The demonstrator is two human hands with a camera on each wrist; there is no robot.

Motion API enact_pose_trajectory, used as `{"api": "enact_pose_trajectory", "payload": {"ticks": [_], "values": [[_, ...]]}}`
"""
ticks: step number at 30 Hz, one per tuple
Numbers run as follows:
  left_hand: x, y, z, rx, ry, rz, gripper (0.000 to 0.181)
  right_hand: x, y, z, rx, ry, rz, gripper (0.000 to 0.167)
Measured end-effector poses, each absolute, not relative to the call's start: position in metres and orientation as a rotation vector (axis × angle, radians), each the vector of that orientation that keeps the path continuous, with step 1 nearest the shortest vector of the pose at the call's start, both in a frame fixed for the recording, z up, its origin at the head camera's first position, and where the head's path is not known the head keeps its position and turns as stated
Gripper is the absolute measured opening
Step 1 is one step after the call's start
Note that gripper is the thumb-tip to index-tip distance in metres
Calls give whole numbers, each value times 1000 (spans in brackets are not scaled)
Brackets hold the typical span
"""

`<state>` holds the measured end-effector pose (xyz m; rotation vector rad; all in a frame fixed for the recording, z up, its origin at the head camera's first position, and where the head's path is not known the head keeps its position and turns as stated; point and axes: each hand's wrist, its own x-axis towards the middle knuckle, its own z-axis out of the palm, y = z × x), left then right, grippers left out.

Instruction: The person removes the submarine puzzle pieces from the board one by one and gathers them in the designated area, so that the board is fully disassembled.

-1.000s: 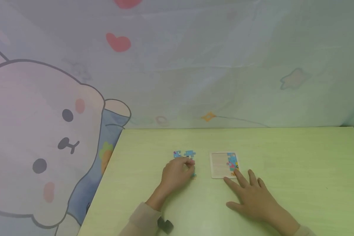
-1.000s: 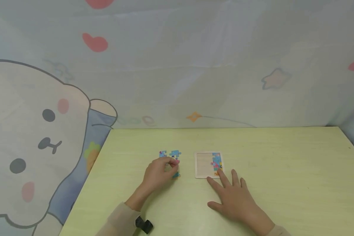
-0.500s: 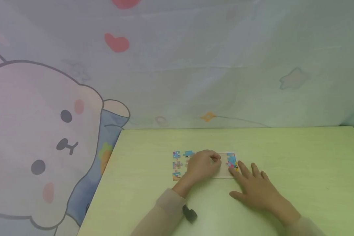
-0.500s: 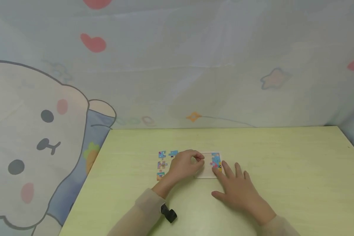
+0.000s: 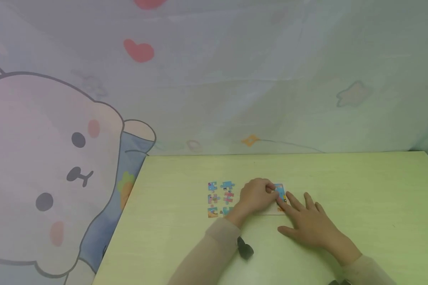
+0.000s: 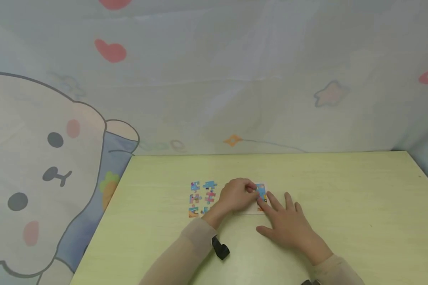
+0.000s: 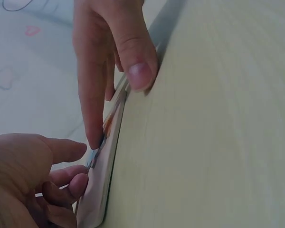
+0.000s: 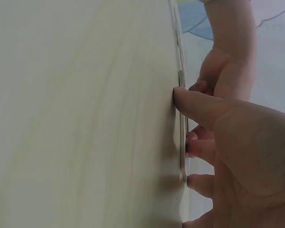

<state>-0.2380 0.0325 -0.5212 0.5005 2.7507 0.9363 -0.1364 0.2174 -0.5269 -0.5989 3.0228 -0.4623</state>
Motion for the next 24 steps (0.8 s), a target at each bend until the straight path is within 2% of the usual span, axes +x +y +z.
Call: {"api": "enact_pose_trajectory", "payload": {"ticks": [12,24], "values": [[-237,40,-527,421,2802,963,16,-135,216,-524,-592,3021,-459,79],[-234,41,-527,458,2811,1021,11,-135,216,-525,-601,3036,-435,78]]}}
